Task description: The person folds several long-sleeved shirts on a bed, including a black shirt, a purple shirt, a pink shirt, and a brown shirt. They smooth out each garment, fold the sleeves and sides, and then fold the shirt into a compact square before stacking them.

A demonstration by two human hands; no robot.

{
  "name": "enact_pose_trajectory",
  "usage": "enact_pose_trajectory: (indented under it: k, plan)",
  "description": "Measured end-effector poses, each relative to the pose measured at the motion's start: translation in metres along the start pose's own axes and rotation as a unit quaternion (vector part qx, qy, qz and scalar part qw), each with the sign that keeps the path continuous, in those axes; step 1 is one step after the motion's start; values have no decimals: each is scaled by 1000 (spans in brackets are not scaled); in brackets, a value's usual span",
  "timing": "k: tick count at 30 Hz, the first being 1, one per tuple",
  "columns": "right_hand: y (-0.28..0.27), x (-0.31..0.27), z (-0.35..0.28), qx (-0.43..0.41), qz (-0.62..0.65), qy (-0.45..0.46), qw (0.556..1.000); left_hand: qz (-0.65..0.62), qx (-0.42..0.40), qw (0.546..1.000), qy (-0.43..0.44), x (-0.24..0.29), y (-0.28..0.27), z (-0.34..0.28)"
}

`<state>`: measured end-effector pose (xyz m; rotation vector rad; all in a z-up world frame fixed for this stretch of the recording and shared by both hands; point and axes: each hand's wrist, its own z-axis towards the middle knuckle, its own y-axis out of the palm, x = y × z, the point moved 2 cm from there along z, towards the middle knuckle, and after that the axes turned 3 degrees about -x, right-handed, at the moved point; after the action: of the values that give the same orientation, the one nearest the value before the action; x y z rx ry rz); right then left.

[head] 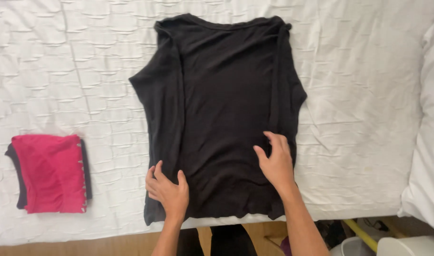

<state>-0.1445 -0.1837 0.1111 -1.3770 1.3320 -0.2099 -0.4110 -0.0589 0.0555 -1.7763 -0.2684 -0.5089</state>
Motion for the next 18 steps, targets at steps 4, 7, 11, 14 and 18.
enact_pose_trajectory:
  k: [4,7,11,14,18]
  plan:
    - [45,-101,57,-52,82,-124,988,-44,-25,996,-79,-33,-12,9]
    - [86,-166,100,-103,110,-179,972,-69,-54,993,-77,-41,-22,10]
    - [154,-202,160,-105,135,-209,963,21,-114,978,-171,-46,-38,18]
    - [186,-216,192,-96,129,-208,965,28,-147,968,-200,-54,-46,24]
    - [197,-231,202,-76,56,-183,979,4,-194,961,-196,-62,-54,33]
